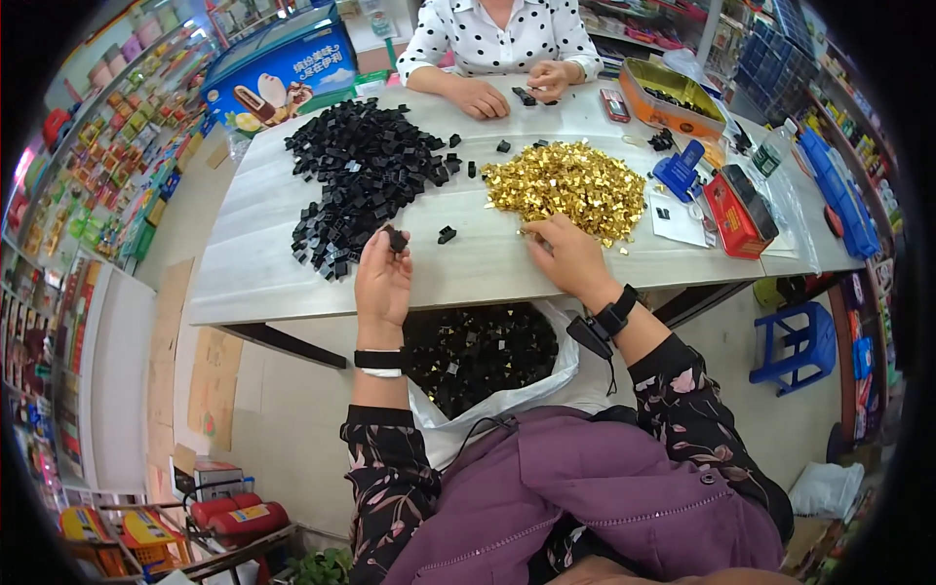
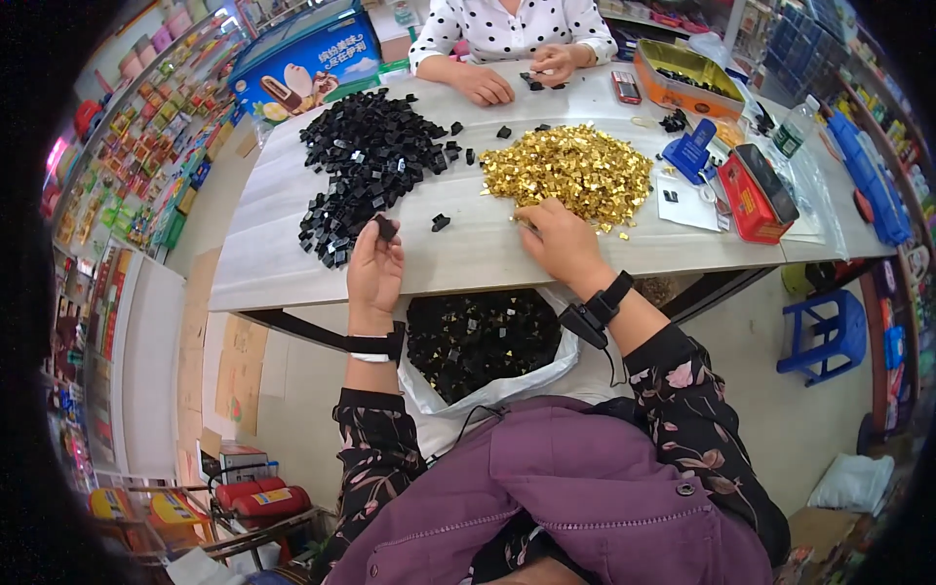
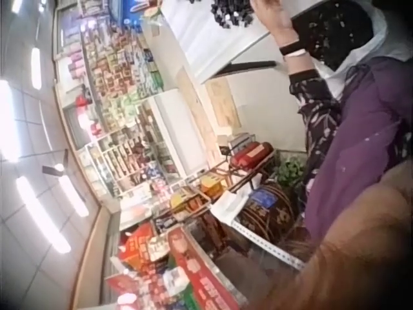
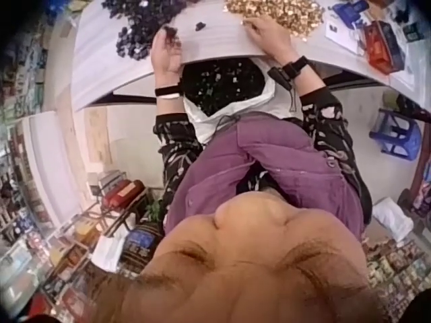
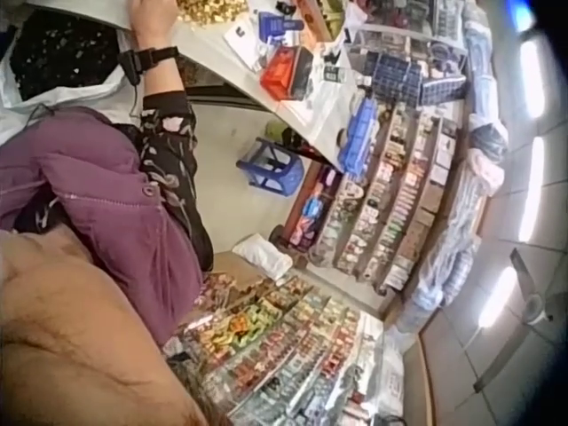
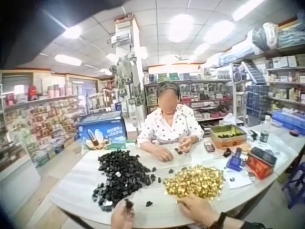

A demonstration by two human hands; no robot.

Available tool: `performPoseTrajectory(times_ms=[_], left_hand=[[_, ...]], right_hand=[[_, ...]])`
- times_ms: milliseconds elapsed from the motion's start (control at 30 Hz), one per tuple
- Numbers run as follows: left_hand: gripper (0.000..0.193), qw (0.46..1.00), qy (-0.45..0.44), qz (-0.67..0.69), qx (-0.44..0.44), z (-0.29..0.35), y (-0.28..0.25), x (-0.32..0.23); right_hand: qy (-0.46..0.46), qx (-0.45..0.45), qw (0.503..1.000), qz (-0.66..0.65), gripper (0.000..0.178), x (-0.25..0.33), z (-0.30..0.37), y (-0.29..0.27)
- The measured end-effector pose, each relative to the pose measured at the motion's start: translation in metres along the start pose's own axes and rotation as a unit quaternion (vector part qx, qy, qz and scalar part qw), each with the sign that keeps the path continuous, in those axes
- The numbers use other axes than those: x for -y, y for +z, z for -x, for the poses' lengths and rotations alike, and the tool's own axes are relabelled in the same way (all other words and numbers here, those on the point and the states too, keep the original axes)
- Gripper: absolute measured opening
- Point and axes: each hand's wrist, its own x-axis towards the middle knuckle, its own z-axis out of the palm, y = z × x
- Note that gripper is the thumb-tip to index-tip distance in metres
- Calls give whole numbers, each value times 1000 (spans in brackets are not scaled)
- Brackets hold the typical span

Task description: The person picks up a black plastic piece and a gold metal piece by hand, fits the gold piece into the black piece, and drops the assembled unit into a white bag, repeating the process.

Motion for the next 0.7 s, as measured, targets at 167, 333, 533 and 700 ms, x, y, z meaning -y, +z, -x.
performPoseTrajectory(times_ms=[167, 333, 533, 700], left_hand=[[23, 987, -61, 149, 4, 2, 6, 1], [24, 998, -38, 41, 21, 6, 20, 4], [25, 993, -64, -86, 43, 14, 45, 11], [23, 980, -64, -163, 99, 8, 55, 17]], right_hand=[[-2, -3, 1000, 14, 21, 2, -4, 0], [4, 27, 998, 48, 21, 6, -5, 2], [9, 16, 999, 35, 19, 5, -6, 3], [9, 17, 999, 38, 16, 4, -8, 4]])
